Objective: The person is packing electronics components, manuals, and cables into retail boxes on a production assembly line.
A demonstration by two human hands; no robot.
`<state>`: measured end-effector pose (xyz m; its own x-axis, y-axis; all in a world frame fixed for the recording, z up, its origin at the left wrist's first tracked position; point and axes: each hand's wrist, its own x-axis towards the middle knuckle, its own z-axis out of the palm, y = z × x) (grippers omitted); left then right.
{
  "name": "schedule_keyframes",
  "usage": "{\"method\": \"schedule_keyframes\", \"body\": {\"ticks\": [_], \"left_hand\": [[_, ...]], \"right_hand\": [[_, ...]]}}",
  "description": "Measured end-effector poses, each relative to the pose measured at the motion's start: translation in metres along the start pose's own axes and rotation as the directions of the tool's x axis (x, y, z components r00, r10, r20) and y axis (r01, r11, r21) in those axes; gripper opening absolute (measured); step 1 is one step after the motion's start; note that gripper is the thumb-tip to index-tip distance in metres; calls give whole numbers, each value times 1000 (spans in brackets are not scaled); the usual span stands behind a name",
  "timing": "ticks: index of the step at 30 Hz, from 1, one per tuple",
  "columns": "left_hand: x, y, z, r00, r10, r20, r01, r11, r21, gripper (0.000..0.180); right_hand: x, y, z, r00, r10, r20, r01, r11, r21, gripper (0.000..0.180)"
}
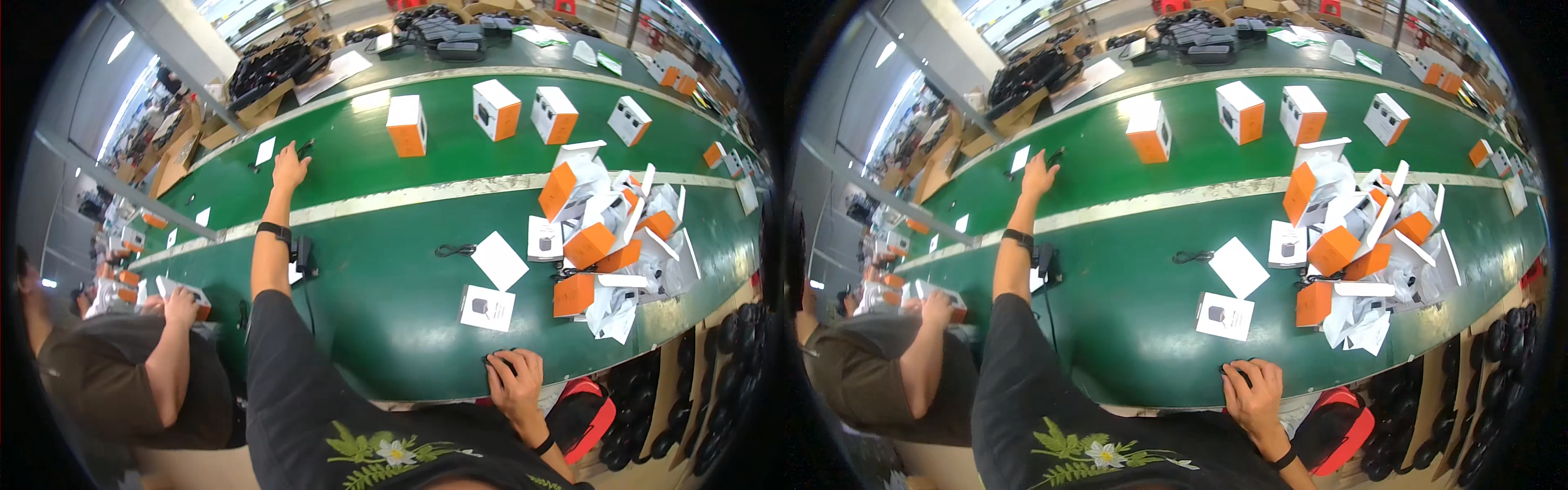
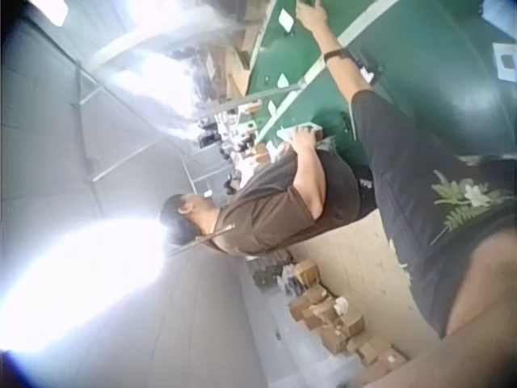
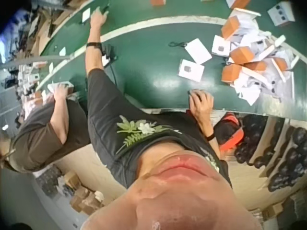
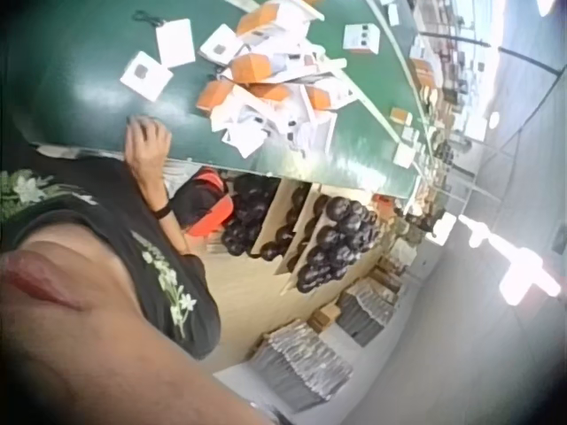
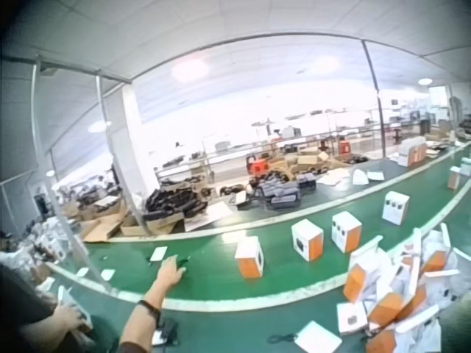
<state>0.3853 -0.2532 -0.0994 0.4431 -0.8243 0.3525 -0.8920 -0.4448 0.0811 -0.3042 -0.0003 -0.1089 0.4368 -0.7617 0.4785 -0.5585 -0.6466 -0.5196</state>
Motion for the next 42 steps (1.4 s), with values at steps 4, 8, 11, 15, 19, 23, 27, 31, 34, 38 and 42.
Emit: {"method": "schedule_keyframes", "body": {"ticks": [4, 8, 11, 15, 19, 23, 27, 31, 34, 38, 42], "left_hand": [[31, 27, 37, 988, -33, 153, 38, 999, -35, 64], [10, 3, -7, 999, 34, 22, -32, 996, -80, 27], [-44, 48, -31, 998, 42, 45, -26, 952, -305, 28], [-193, 57, -120, 989, 145, -37, -149, 923, -354, 25], [-320, 72, -149, 1000, 24, 10, -22, 980, -200, 31], [-340, 159, -164, 948, 211, -241, -251, 956, -150, 37], [-324, 277, -163, 721, 690, -66, -592, 563, -578, 55], [-314, 317, -120, 691, 690, 216, -468, 655, -593, 71], [-314, 327, -130, 659, 583, 476, -278, 776, -566, 63], [-323, 325, -138, 709, 573, 411, -307, 775, -553, 46], [-344, 330, -139, 775, 544, 321, -249, 730, -636, 56]], "right_hand": [[-9, 8, 7, 983, 95, -156, -94, 996, 9, 27], [17, 7, 0, 921, 279, -272, -205, 940, 271, 21], [27, 18, -4, 930, 242, -276, -209, 967, 146, 23], [28, 27, -14, 933, 205, -295, -209, 978, 17, 24], [24, 33, -18, 942, 180, -282, -229, 962, -150, 26], [22, 29, -30, 941, 123, -314, -183, 969, -168, 28], [5, 7, -34, 928, 110, -357, -154, 983, -95, 27], [-29, -15, -47, 894, 148, -423, -160, 987, 6, 23], [-48, -15, -60, 866, 216, -450, -203, 976, 78, 22], [-38, -9, -64, 781, 508, -363, -337, 832, 441, 27], [-7, -4, -68, 868, 433, -244, -298, 846, 441, 31]]}}
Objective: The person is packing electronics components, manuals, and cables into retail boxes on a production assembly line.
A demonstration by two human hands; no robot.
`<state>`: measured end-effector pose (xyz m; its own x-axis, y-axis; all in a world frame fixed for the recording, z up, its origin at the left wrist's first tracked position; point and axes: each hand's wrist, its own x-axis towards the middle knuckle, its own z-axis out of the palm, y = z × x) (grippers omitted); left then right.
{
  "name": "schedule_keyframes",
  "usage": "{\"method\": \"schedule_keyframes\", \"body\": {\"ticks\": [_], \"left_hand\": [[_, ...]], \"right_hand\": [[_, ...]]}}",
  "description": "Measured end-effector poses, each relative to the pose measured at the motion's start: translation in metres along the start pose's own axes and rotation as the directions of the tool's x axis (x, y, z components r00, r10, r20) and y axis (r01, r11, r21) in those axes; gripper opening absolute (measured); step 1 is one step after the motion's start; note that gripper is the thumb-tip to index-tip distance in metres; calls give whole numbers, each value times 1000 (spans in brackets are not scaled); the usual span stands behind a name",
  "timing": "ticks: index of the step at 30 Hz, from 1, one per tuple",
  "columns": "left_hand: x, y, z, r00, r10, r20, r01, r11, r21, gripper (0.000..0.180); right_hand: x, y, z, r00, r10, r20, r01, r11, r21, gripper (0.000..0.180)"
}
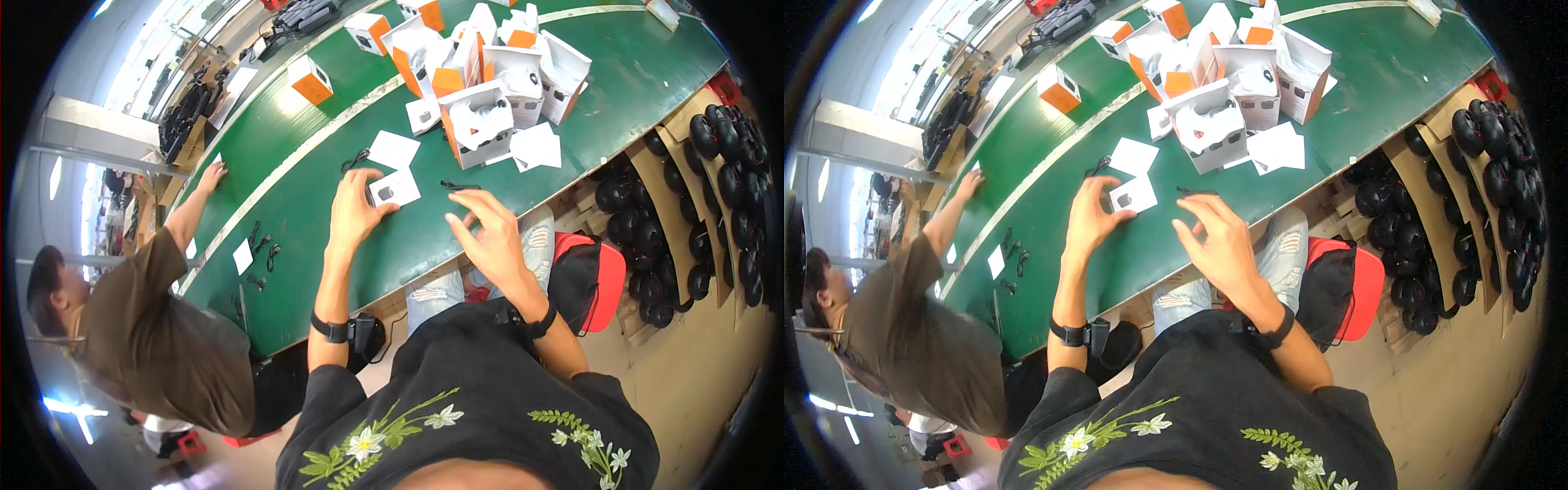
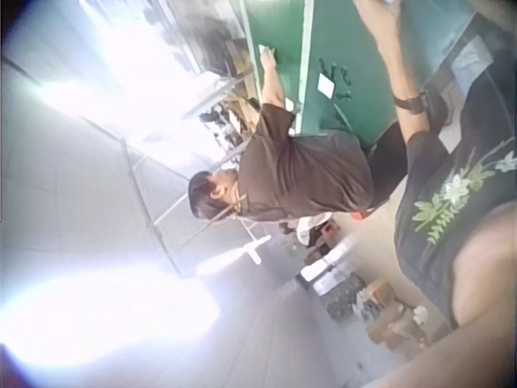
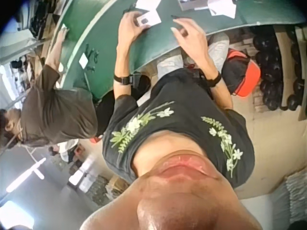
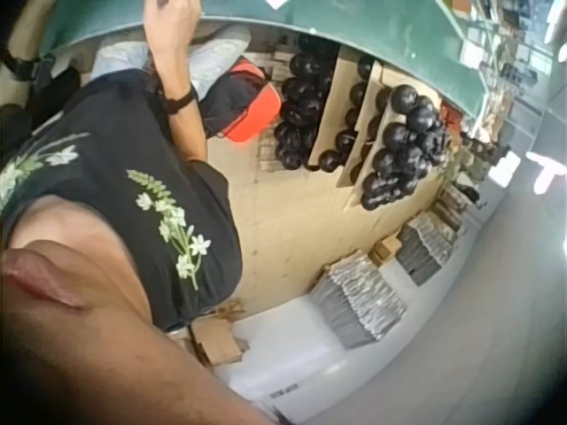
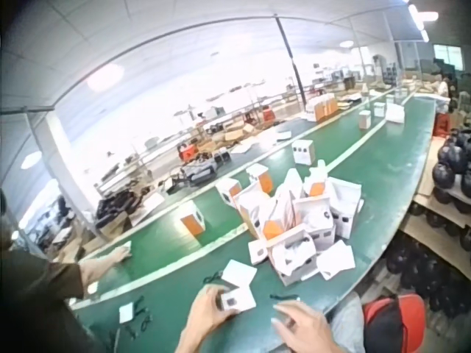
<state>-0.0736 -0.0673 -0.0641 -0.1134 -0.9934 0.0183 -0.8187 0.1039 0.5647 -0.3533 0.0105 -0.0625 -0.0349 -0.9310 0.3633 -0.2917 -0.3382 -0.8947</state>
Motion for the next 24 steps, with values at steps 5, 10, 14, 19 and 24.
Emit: {"method": "schedule_keyframes", "body": {"ticks": [5, 10, 14, 19, 24], "left_hand": [[18, -16, -12, 998, 66, 17, -68, 983, 169, 91], [-11, -10, -9, 992, 124, -36, -110, 955, 274, 36], [-40, 71, 4, 991, 133, -23, -134, 964, -231, 24], [-25, 125, 15, 957, 270, -105, -289, 889, -354, 21], [30, 167, 24, 685, 691, -231, -653, 723, 228, 61]], "right_hand": [[11, -1, 8, 993, -51, 103, 55, 998, -33, 29], [2, 2, 4, 992, 51, 118, -60, 995, 75, 41], [-1, -7, -13, 960, 218, 177, -231, 971, 57, 40], [-5, -16, -60, 999, -40, -13, 41, 995, 92, 21], [3, -26, -130, 890, -179, -420, 72, 963, -258, 24]]}}
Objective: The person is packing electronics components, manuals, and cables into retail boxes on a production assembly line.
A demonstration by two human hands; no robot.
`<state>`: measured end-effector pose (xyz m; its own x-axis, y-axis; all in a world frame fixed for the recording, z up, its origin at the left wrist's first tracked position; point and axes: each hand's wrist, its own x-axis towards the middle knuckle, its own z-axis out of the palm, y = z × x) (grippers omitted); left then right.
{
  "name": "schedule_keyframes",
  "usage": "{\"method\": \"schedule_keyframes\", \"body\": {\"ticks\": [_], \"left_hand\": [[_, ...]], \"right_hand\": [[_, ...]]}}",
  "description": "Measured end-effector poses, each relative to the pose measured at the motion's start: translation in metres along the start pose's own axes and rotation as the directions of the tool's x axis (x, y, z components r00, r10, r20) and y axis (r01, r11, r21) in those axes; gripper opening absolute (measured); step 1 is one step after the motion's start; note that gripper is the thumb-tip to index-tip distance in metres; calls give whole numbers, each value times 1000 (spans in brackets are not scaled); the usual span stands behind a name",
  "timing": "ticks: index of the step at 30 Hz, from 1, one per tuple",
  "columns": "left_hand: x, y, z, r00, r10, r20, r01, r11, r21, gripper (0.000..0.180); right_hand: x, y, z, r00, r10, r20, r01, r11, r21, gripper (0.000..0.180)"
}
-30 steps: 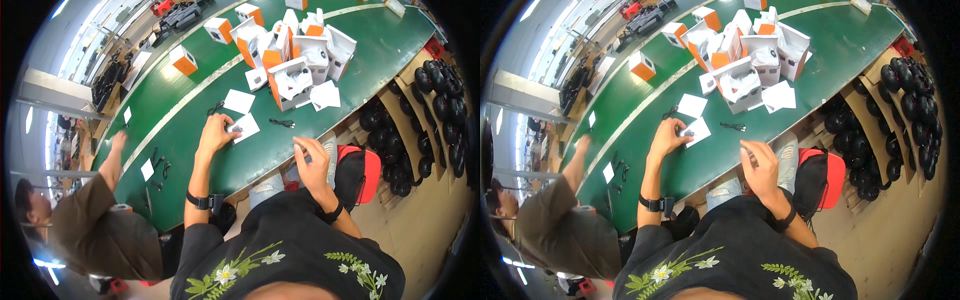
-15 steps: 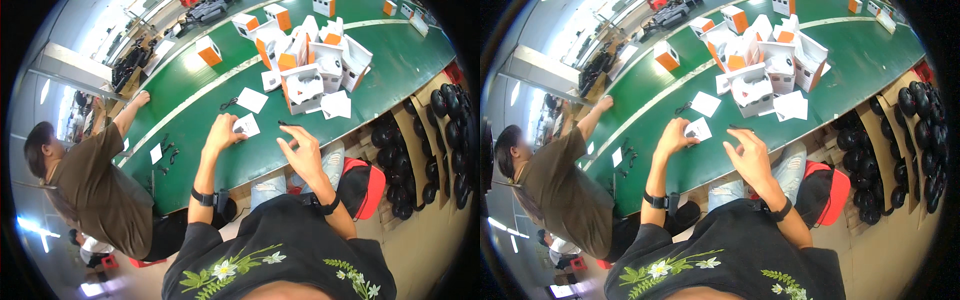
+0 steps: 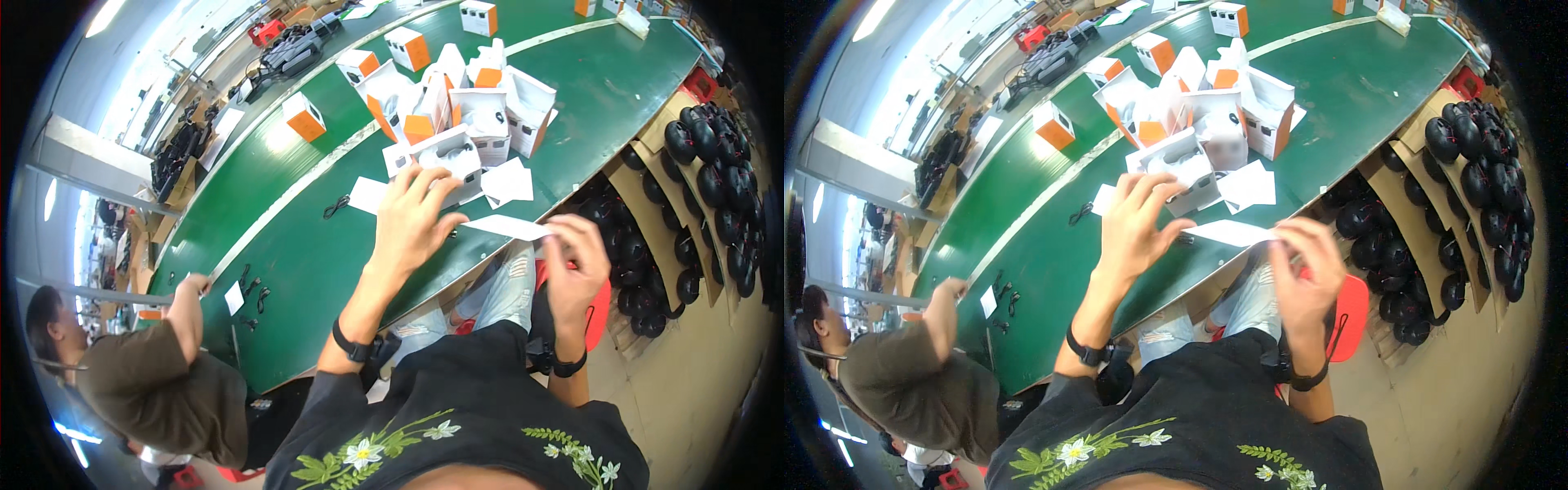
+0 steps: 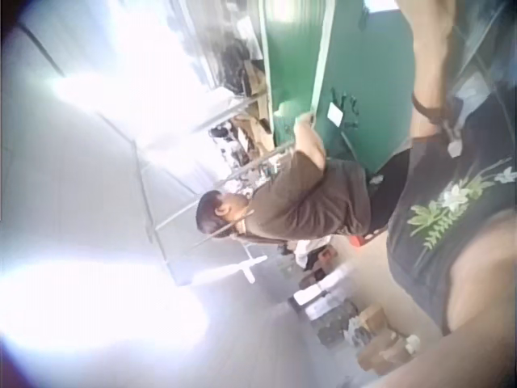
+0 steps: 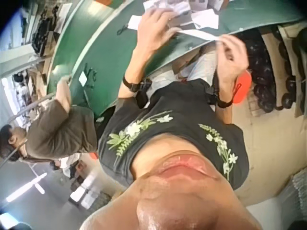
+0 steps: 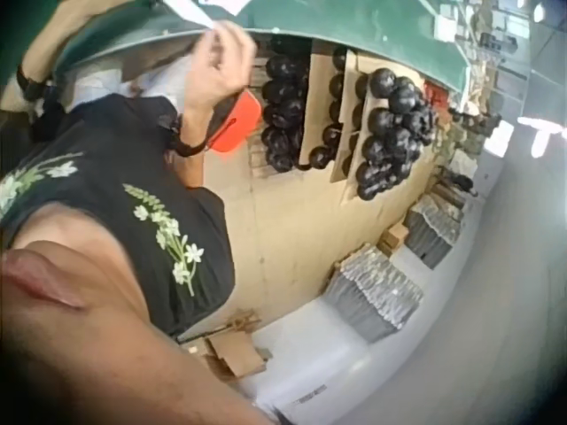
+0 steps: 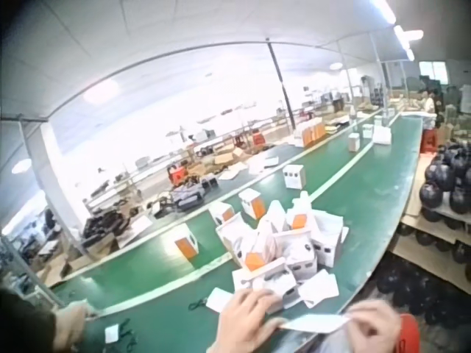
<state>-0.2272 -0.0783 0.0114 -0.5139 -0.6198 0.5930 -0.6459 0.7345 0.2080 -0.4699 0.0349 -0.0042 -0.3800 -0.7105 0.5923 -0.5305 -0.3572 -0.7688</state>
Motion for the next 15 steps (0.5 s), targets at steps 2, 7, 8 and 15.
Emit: {"method": "schedule_keyframes", "body": {"ticks": [2, 7, 8, 15], "left_hand": [[17, -2, 3, 998, 42, 37, -48, 985, 164, 77], [26, -30, 23, 943, -165, 289, 21, 897, 442, 68], [25, -33, 25, 927, -188, 324, 31, 900, 436, 61], [22, -36, 22, 940, -233, 250, 120, 910, 397, 53]], "right_hand": [[8, 12, -16, 990, 93, -103, -86, 994, 71, 19], [15, 22, -24, 951, 282, -126, -249, 941, 229, 15], [14, 23, -23, 946, 296, -132, -257, 934, 250, 17], [13, 17, 1, 973, 228, -31, -206, 923, 324, 22]]}}
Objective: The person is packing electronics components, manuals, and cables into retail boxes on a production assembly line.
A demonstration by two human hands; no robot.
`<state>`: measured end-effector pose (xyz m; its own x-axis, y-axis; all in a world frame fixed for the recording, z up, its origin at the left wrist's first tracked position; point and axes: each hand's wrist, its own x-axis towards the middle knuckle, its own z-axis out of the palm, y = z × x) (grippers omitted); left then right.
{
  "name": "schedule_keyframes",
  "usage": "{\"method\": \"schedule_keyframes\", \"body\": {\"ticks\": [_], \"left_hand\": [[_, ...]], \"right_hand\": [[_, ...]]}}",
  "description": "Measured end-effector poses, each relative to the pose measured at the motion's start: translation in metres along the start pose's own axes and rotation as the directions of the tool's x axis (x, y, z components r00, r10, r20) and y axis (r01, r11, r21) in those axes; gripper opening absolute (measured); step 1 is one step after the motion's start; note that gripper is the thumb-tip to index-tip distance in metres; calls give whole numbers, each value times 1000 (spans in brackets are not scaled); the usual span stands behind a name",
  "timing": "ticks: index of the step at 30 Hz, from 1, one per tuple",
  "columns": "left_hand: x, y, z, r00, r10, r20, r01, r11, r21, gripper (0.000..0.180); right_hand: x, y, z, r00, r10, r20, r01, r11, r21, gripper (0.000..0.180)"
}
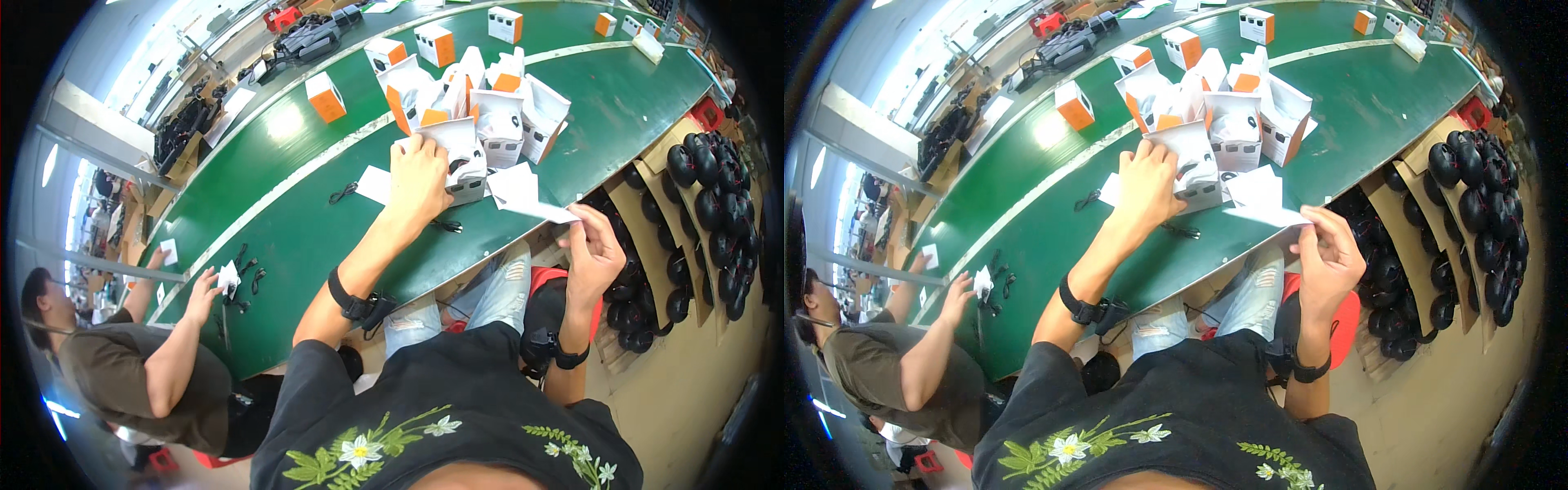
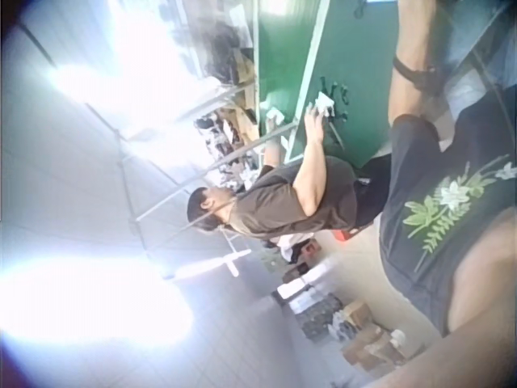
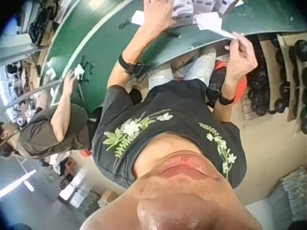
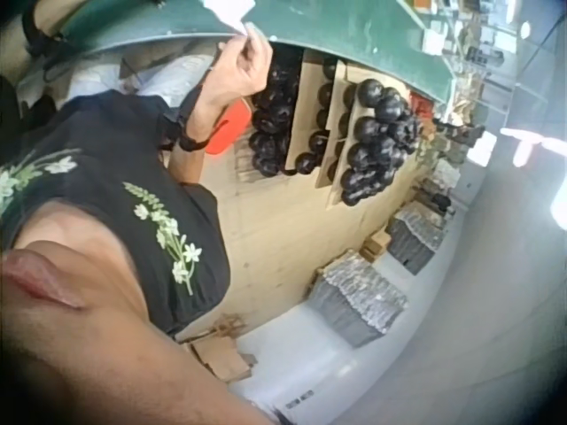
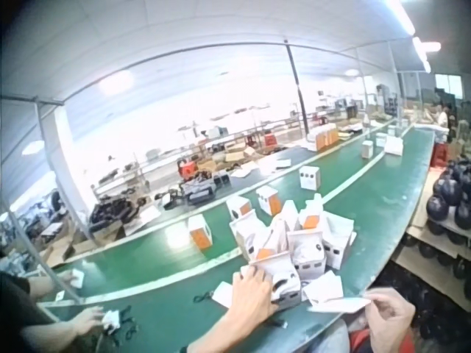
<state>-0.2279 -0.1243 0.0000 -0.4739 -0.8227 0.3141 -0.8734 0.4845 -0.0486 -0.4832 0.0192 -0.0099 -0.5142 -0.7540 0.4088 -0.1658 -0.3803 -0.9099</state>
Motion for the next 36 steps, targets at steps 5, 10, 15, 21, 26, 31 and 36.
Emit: {"method": "schedule_keyframes", "body": {"ticks": [5, 10, 15, 21, 26, 31, 36], "left_hand": [[-19, -9, -2, 999, -33, 26, 34, 999, -6, 57], [-29, -13, -1, 999, 2, -37, -1, 1000, 19, 60], [-18, -34, -11, 999, 40, 20, -41, 998, 42, 49], [-69, -70, -23, 997, -65, -31, 68, 993, 100, 46], [-138, -68, -35, 987, -128, -95, 134, 989, 63, 34], [-168, -57, -17, 942, -116, -316, 124, 992, 3, 37], [-177, -54, -11, 898, -170, -406, 176, 984, -22, 45]], "right_hand": [[12, -21, 29, 996, -51, 78, 42, 992, 116, 15], [11, -27, 54, 994, -27, 101, 17, 996, 91, 13], [4, -37, 72, 991, -50, 123, 40, 996, 82, 19], [2, -42, 94, 975, -126, 183, 117, 991, 61, 18], [-3, -44, 135, 833, -351, 427, 373, 927, 35, 16], [-5, -38, 170, 612, -570, 549, 650, 757, 62, 20], [-5, -35, 190, 417, -677, 607, 805, 584, 98, 27]]}}
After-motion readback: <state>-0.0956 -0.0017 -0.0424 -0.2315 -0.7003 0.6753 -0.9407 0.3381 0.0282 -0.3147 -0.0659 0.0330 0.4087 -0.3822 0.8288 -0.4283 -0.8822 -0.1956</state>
